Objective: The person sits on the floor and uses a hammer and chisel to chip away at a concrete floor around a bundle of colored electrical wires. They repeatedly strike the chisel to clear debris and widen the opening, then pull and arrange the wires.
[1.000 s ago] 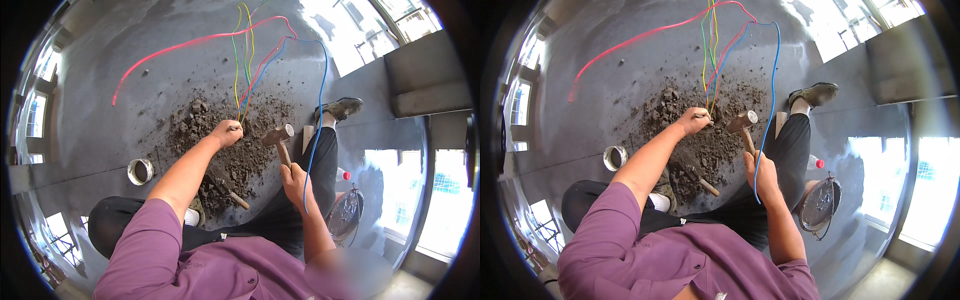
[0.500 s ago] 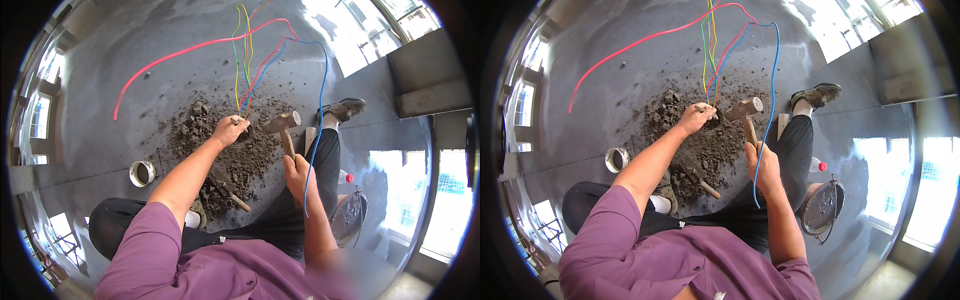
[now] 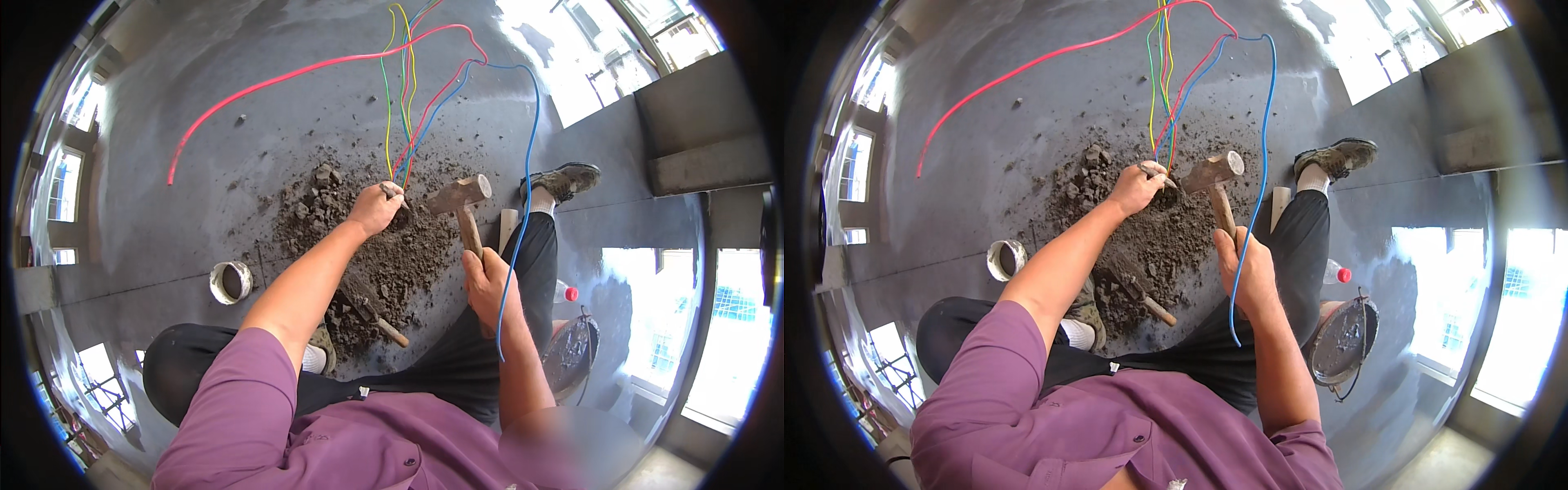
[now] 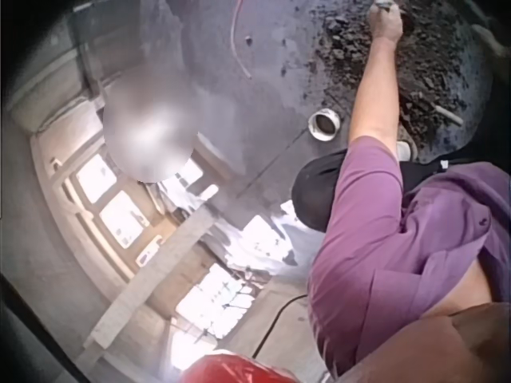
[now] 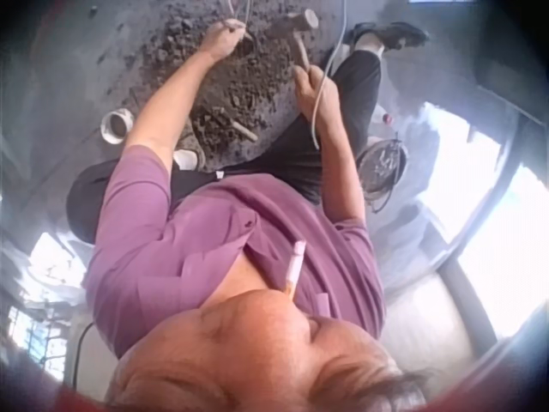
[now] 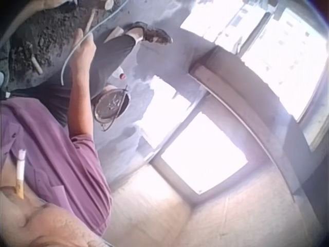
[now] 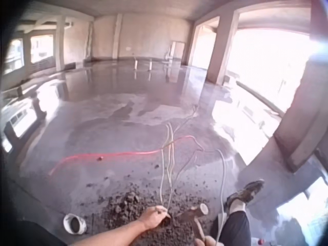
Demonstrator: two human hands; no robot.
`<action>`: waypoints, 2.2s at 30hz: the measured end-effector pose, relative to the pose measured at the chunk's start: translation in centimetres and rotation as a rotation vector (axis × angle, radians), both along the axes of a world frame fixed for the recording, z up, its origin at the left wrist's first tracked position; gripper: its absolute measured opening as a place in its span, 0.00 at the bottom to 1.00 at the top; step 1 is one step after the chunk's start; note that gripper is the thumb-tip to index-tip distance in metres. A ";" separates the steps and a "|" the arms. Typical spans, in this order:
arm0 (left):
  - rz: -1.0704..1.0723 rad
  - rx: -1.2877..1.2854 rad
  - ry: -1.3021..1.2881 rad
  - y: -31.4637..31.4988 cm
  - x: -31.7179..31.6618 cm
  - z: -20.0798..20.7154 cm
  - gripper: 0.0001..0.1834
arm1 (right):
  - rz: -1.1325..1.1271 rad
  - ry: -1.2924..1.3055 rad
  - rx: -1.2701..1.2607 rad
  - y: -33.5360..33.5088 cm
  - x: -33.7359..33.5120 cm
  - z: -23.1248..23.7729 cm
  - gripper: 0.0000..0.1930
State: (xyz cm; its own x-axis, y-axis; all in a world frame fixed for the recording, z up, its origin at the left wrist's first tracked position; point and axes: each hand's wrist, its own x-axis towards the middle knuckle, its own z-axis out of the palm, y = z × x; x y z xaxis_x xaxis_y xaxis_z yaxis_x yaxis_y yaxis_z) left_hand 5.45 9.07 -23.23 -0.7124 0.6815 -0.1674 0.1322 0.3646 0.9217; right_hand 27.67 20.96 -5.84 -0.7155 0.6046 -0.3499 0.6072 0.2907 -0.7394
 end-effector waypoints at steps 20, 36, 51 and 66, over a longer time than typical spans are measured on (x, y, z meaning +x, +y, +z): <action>-0.098 -0.086 0.197 0.7 0.0 0.4 0.12 | 0.455 -0.039 0.638 0.0 -7.5 1.7 0.18; -0.138 -0.152 0.224 1.4 -0.2 1.3 0.13 | 0.460 0.170 0.561 -1.0 -8.1 2.6 0.18; -0.213 -0.111 0.301 2.4 -0.8 -1.9 0.11 | 0.482 -0.071 0.630 1.8 -8.1 -0.3 0.18; -0.095 -0.091 0.227 1.1 -0.2 -1.8 0.14 | 0.409 0.006 0.533 -0.1 -8.2 1.2 0.20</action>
State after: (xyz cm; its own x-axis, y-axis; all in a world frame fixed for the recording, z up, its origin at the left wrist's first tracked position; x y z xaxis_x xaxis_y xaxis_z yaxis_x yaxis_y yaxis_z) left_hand 5.24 10.15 -25.03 -0.6720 0.7369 -0.0740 0.3699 0.4205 0.8284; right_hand 19.51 20.88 -4.63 -0.9247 0.3735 -0.0741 0.3670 0.8226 -0.4344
